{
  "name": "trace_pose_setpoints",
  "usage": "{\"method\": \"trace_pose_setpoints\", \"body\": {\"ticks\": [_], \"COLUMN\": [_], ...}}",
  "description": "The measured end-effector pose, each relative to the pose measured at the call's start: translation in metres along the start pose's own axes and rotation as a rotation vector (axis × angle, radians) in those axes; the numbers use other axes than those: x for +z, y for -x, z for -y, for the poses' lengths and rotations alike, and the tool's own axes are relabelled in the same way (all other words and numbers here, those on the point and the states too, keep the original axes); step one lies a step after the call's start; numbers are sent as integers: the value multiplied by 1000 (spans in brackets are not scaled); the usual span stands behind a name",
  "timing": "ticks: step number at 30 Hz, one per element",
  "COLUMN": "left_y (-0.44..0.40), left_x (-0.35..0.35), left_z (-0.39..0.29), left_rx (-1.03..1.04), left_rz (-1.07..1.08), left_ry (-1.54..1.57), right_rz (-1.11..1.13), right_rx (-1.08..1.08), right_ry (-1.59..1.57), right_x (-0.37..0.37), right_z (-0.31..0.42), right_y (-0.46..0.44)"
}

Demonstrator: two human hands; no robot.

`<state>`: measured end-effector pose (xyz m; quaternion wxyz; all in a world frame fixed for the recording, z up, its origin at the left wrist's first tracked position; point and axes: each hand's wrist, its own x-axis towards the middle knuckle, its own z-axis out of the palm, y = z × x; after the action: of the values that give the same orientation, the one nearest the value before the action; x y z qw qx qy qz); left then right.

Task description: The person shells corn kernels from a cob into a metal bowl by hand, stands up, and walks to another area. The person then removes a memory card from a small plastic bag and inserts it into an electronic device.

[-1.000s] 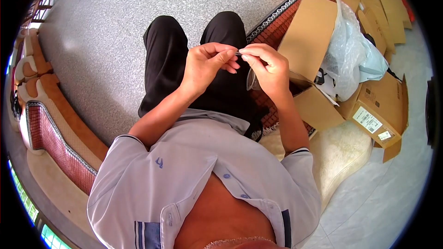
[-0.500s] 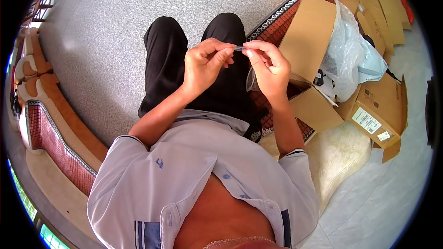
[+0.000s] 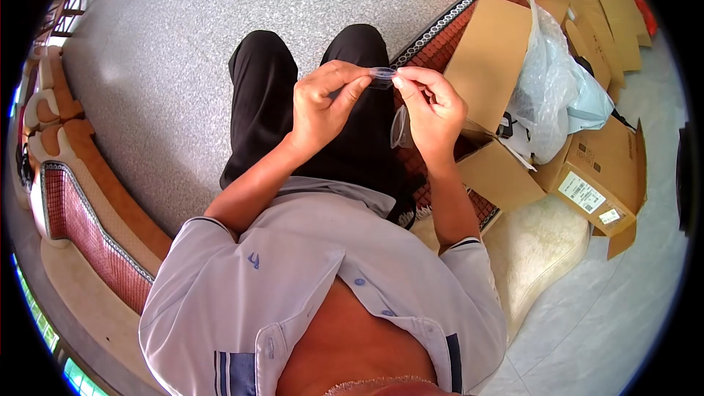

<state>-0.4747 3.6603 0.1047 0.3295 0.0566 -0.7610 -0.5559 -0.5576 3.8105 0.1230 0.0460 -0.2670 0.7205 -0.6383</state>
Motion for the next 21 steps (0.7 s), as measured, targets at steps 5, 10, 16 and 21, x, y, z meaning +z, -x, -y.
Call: {"method": "trace_pose_setpoints", "body": {"ticks": [5,10,16,21], "left_y": [2,3,1,10], "left_x": [0,1,0,4], "left_z": [-6,-8,-1,-2], "left_rx": [46,29,-39,-265], "left_rz": [3,9,37,176], "left_ry": [-147,-141,-16,172], "right_rz": [-20,3,-52,66], "right_rx": [-106,-75,158,172], "right_ry": [-5,-45,-248,-83], "right_x": [6,7,4,-8], "right_z": [-1,-2,0,-17], "right_y": [2,3,4,22]}}
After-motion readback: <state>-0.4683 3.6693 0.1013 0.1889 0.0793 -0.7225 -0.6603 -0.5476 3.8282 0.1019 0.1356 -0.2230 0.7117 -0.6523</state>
